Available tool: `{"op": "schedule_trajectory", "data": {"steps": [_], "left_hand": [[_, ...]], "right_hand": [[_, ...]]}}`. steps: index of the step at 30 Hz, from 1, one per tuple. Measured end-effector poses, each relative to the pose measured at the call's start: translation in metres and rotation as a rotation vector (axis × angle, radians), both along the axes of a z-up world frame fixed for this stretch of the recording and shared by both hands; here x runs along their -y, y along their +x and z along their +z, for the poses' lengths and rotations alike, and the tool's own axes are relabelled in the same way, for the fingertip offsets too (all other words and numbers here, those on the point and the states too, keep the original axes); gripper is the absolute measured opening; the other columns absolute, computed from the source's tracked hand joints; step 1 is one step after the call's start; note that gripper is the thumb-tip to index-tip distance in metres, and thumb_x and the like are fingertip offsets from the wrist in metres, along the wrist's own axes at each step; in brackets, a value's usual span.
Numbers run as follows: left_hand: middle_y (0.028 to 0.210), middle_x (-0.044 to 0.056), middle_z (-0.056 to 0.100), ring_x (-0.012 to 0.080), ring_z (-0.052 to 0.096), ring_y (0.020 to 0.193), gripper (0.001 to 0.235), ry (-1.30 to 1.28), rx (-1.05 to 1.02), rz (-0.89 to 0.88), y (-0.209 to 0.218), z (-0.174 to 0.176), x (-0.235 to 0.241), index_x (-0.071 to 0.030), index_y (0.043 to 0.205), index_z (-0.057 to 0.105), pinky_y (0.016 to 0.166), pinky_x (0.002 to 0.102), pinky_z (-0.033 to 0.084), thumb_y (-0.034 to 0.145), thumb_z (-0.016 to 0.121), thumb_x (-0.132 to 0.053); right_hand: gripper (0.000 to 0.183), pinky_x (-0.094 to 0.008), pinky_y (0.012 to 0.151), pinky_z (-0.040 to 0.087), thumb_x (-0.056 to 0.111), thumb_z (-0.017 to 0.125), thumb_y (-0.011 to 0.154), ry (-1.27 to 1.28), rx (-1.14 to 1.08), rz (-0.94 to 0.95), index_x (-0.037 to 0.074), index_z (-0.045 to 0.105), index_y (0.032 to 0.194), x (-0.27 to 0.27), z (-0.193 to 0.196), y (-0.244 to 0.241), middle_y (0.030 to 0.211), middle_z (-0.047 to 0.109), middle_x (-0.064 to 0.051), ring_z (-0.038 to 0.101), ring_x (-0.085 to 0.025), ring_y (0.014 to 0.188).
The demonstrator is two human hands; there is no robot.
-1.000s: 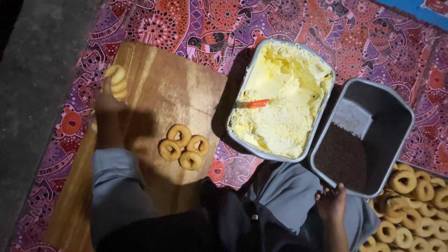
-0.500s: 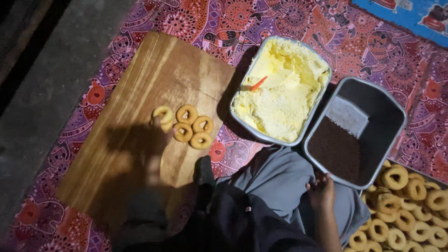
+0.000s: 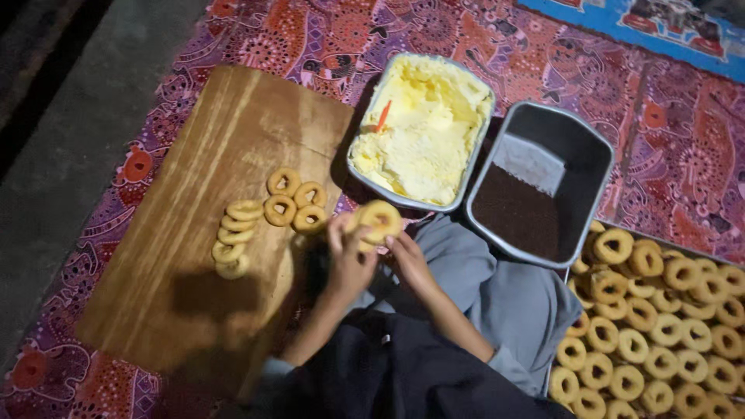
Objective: The person picks up donuts from a wooden board, fills the center with a yellow cream using a small spatula, and then rolls the filled donut in a tray of dark crumbs before placing it on a metal tray.
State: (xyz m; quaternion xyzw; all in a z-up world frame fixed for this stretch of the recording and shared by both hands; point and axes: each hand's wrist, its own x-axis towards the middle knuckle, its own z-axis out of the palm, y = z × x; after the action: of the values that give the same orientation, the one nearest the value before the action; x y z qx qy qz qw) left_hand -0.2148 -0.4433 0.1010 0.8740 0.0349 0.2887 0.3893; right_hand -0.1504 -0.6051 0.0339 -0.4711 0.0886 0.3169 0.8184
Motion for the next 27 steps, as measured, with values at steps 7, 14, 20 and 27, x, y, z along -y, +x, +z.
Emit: {"op": "schedule_trajectory", "data": {"steps": [7,14,20,27], "left_hand": [[0.129,0.011,0.05,0.0225,0.055,0.114,0.074,-1.523,-0.016,0.004,0.007,-0.01,0.031,-0.014,0.141,0.028,0.098,0.038,0.052,0.082,0.063,0.012],[0.126,0.014,0.055,0.0233,0.058,0.105,0.055,-1.605,0.123,-0.076,0.028,-0.042,0.039,-0.009,0.136,0.035,0.094,0.037,0.051,0.09,0.058,0.005],[0.122,0.014,0.058,0.0247,0.061,0.112,0.031,-1.788,-0.018,0.045,0.045,-0.067,0.017,-0.004,0.126,0.049,0.099,0.041,0.053,0.101,0.061,-0.016],[0.122,0.009,0.059,0.0227,0.059,0.112,0.037,-1.824,0.041,0.064,0.045,-0.098,0.004,-0.011,0.13,0.053,0.098,0.045,0.054,0.101,0.056,-0.033]], "right_hand": [[0.033,-0.032,0.062,0.04,0.018,0.055,0.114,-0.427,0.246,-0.297,-0.009,0.063,0.132,0.065,-0.01,0.038,0.099,0.058,-0.017,0.052,-0.021,0.076],[0.044,-0.025,0.083,0.05,0.011,0.065,0.098,-0.401,0.519,-0.072,0.003,0.055,0.14,0.046,0.018,0.025,0.123,0.065,-0.001,0.06,-0.009,0.103],[0.049,-0.029,0.088,0.055,0.012,0.081,0.087,-0.497,0.716,0.239,0.003,0.061,0.131,0.018,0.057,0.022,0.115,0.066,-0.004,0.062,-0.011,0.102],[0.041,-0.03,0.093,0.055,0.011,0.079,0.084,-0.603,0.644,0.192,0.007,0.066,0.123,-0.013,0.07,0.068,0.116,0.071,-0.008,0.066,-0.017,0.103]]}}
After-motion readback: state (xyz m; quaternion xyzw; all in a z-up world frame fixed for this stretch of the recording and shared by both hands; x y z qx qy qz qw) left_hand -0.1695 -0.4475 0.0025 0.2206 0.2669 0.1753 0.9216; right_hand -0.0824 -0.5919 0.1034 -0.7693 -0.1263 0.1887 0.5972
